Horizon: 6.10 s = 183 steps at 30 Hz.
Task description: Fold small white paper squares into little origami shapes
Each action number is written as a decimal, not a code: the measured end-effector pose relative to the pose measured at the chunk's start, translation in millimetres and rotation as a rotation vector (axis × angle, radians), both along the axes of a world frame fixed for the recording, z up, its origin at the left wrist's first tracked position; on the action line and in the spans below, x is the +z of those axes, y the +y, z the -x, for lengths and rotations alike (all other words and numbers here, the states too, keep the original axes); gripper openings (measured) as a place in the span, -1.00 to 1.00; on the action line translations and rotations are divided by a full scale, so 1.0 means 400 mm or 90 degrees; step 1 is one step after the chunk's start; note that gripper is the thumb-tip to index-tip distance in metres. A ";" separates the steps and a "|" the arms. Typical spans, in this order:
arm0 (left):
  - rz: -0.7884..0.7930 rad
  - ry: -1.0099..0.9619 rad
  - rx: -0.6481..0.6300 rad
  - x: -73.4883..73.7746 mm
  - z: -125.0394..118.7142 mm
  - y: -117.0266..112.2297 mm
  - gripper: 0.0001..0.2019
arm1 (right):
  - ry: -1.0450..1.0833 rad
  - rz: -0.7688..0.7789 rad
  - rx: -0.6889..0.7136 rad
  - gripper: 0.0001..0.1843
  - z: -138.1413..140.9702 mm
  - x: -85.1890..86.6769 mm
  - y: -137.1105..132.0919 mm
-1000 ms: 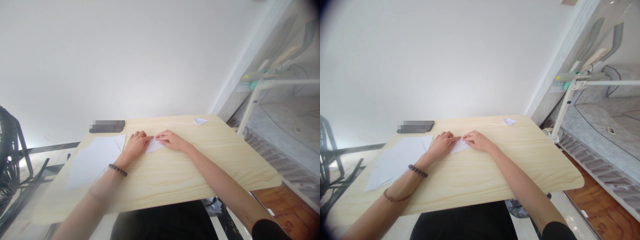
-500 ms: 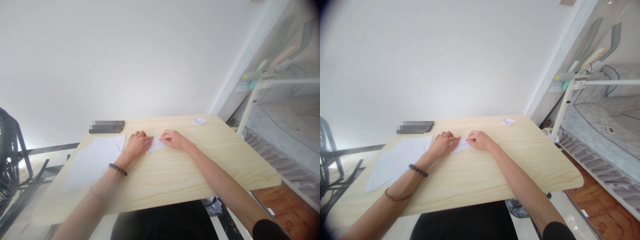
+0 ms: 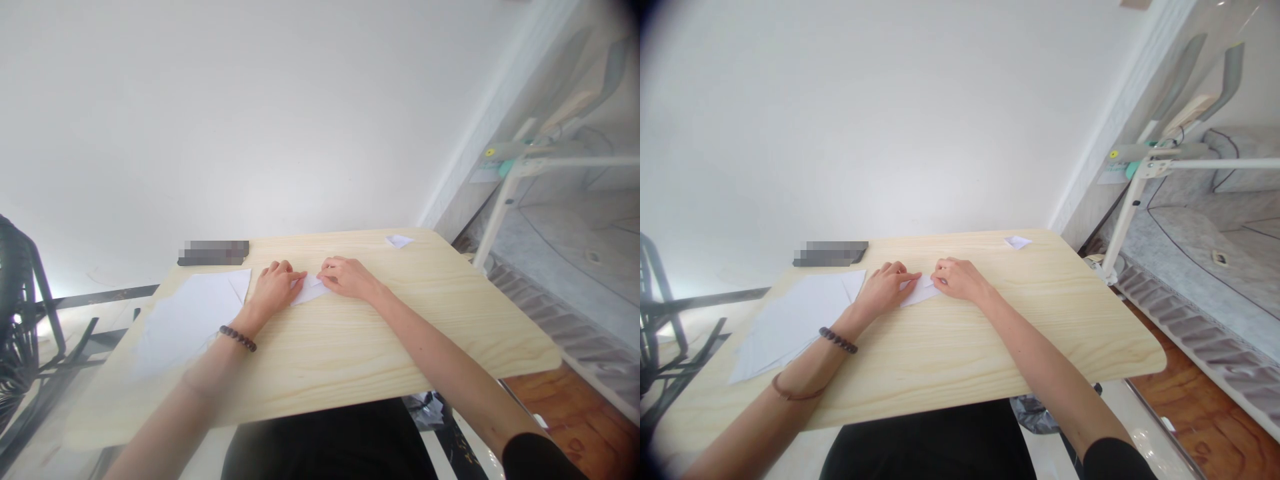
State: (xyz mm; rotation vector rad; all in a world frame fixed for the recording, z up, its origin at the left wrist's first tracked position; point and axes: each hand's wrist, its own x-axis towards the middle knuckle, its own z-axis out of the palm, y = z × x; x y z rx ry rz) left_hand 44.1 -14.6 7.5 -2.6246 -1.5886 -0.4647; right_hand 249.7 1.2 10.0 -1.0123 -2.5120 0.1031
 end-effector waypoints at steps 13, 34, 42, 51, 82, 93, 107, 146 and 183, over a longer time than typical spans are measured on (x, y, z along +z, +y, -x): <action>-0.001 -0.038 -0.019 -0.011 0.008 0.008 -0.66 | 0.053 0.047 -0.011 -0.78 -0.021 -0.012 0.007; 0.105 -0.212 -0.081 -0.028 0.013 0.031 -0.85 | 0.144 0.115 -0.010 -0.87 0.015 -0.041 0.004; 0.068 -0.200 -0.064 -0.030 0.006 0.022 -0.82 | 0.125 0.117 -0.005 -0.82 0.012 -0.035 0.002; 0.083 -0.203 -0.077 -0.034 0.012 0.031 -0.86 | 0.121 0.099 -0.010 -0.81 0.014 -0.036 0.000; 0.112 -0.225 -0.134 -0.002 0.011 0.013 -0.78 | 0.180 0.169 0.056 -0.77 0.003 -0.026 0.000; 0.082 -0.202 -0.093 -0.012 0.017 0.020 -0.77 | 0.216 0.172 0.001 -0.80 -0.001 -0.037 0.009; 0.124 -0.259 -0.100 -0.011 0.024 0.023 -0.77 | 0.190 0.215 0.004 -0.76 -0.007 -0.029 0.009; 0.155 -0.294 -0.103 -0.004 0.020 0.014 -0.76 | 0.208 0.189 -0.023 -0.78 0.005 -0.038 0.005; 0.173 -0.289 -0.125 0.007 0.015 0.002 -0.73 | 0.194 0.150 0.001 -0.73 0.010 -0.031 -0.005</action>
